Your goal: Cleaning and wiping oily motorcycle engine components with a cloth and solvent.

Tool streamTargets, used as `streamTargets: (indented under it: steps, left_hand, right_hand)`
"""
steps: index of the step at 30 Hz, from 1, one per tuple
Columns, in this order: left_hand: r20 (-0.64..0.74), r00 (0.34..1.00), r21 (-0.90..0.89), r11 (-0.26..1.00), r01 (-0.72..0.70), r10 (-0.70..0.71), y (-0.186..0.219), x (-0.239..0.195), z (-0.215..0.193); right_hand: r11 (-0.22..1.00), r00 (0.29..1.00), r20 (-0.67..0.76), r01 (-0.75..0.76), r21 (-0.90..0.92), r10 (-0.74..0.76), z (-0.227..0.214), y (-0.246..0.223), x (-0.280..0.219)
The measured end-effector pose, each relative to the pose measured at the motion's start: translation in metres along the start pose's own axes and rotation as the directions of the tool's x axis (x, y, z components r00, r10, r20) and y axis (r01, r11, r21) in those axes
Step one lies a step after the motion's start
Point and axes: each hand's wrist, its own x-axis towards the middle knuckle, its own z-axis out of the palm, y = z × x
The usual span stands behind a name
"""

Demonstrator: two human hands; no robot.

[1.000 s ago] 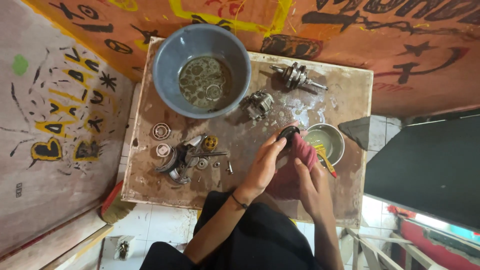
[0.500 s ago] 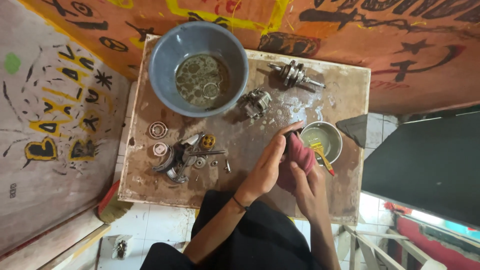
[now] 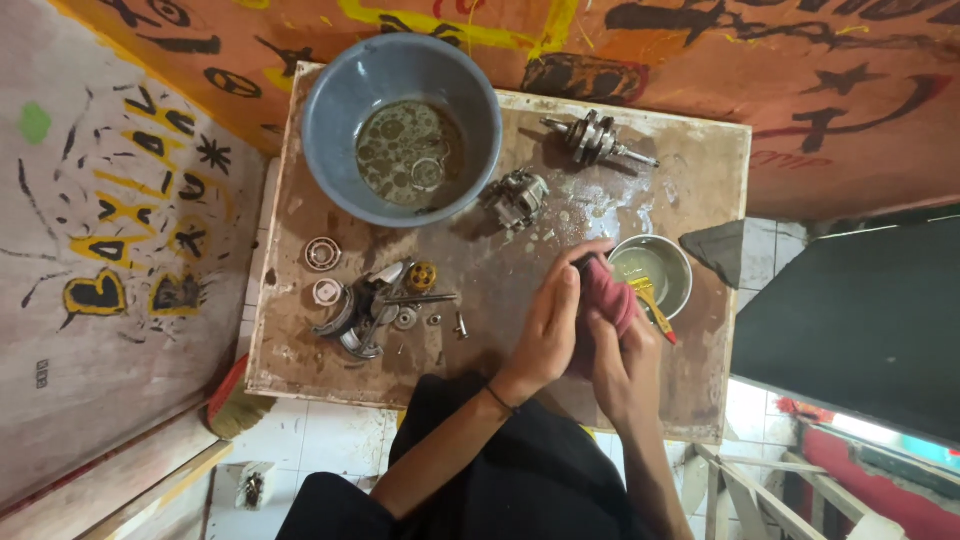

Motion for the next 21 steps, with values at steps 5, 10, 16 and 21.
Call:
streamTargets:
  steps: [5, 10, 16, 21]
  left_hand:
    - [0.056, 0.998, -0.019, 0.999, 0.033, -0.032, -0.031, 0.001, -0.019]
    - [-0.099, 0.938, 0.256, 0.903, 0.346, -0.332, -0.152, -0.017, -0.078]
    - [-0.058, 0.894, -0.624, 0.715, 0.315, -0.445, -0.177, -0.032, -0.095]
    - [-0.183, 0.852, -0.662, 0.703, 0.262, -0.490, -0.113, -0.008, -0.064]
  right_hand:
    - [0.999, 0.993, 0.114, 0.012, 0.040, -0.017, -0.002, 0.009, -0.003]
    - [0.967, 0.852, 0.456, -0.222, -0.127, 0.256, 0.000, 0.024, -0.009]
    - [0.885, 0.833, 0.460, -0.428, 0.184, 0.308, 0.019, 0.077, -0.019]
    - [0.822, 0.887, 0.368, -0.419, 0.386, 0.280, 0.017, 0.067, -0.004]
